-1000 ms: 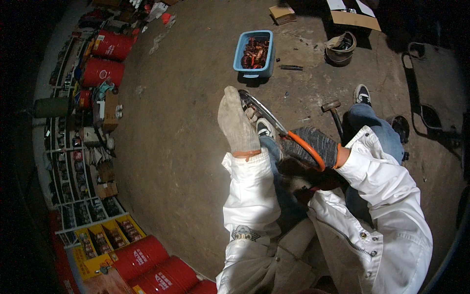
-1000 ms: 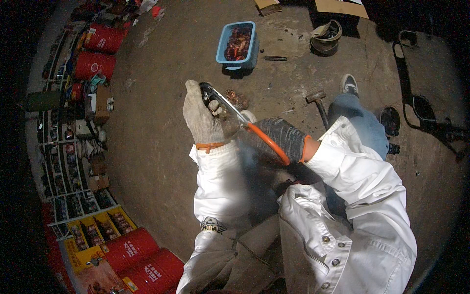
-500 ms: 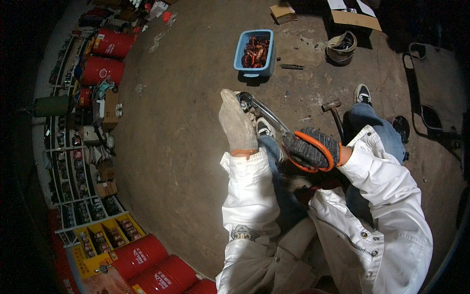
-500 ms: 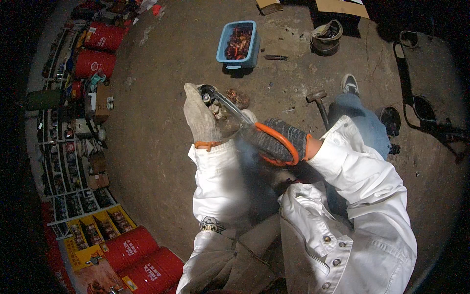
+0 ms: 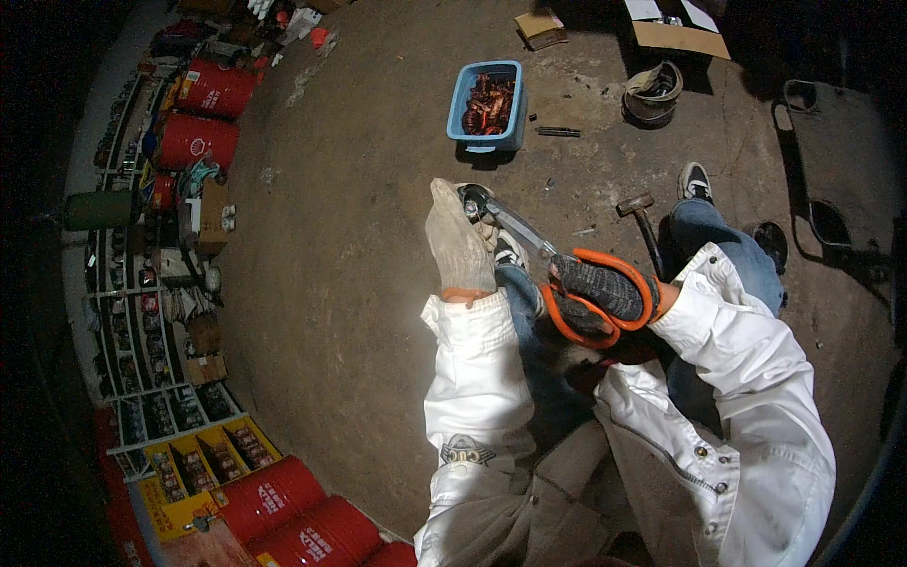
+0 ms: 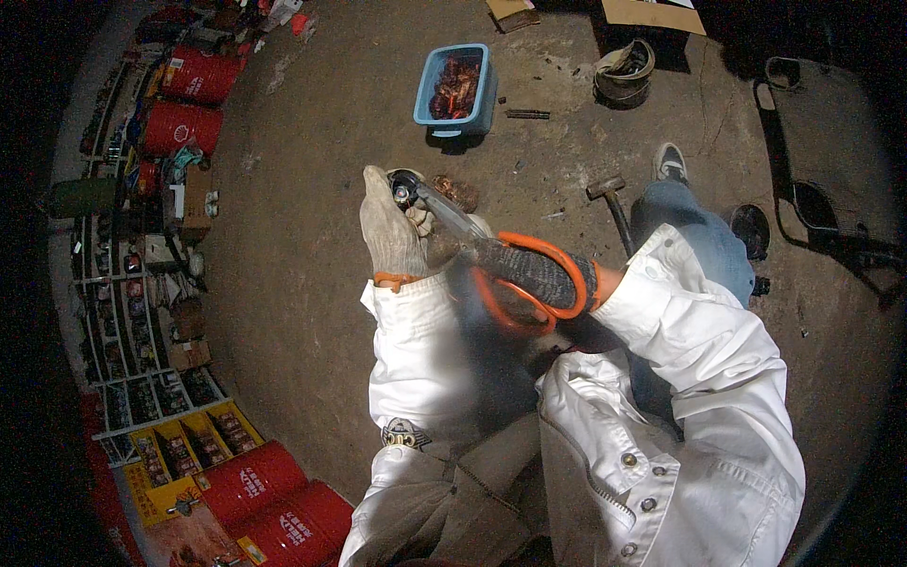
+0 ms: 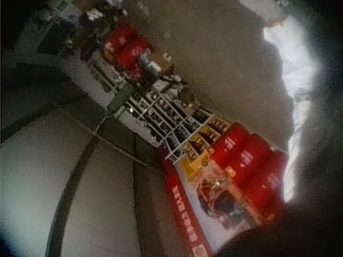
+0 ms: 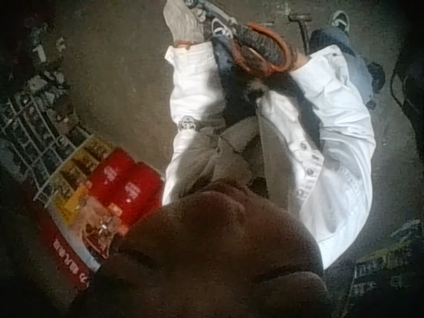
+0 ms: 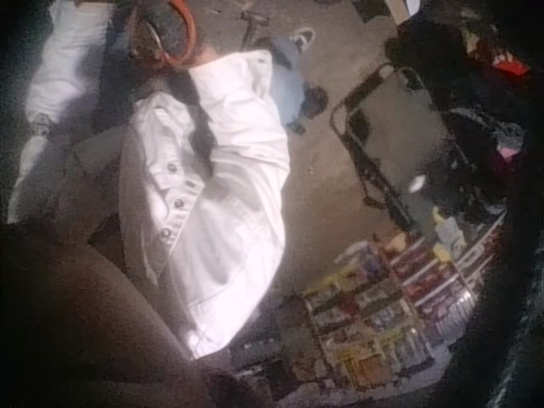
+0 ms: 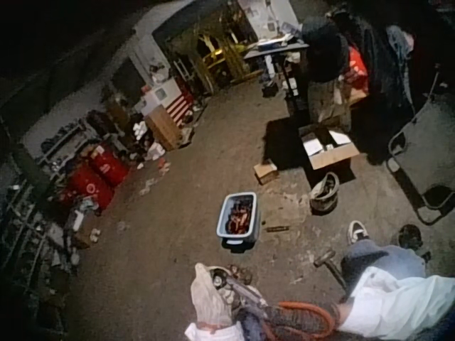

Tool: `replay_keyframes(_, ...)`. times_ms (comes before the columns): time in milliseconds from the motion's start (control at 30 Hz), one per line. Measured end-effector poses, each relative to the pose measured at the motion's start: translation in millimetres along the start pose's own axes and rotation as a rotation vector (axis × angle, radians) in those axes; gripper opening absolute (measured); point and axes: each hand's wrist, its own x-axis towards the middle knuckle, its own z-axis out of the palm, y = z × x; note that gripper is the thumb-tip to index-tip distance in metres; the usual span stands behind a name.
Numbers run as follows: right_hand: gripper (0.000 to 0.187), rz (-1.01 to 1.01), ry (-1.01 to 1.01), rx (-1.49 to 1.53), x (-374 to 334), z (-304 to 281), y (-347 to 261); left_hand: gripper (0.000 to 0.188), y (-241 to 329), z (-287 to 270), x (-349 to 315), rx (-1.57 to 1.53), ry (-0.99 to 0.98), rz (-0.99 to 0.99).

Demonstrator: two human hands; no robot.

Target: The person sits on the floor and uses shears and a hammer to disassemble small electronic components. They cut wires and separate parts, placing the pieces into a blue container.

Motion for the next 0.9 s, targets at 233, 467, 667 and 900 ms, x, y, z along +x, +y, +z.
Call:
replay_keyframes(233, 0.037, -0.03, -0.001, 0.036, 4, 0, 13, 0.044, -2, 4, -2, -0.002, 0.021, -0.003)
replay_keyframes(467, 0.044, -0.617, -0.079, -1.065, 8, 9, -5, 0.042, -10, 8, 2, -0.017, 0.07, 0.141)
replay_keyframes(667, 0.04, -0.655, 0.034, -1.449, 9, 13, -19, 0.044, -14, 7, 10, -0.03, 0.045, 0.157)
replay_keyframes(900, 0.041, -0.245, 0.252, -1.455, 10, 18, -23, 0.048, -7, 6, -2, 0.163, -0.167, 0.23)
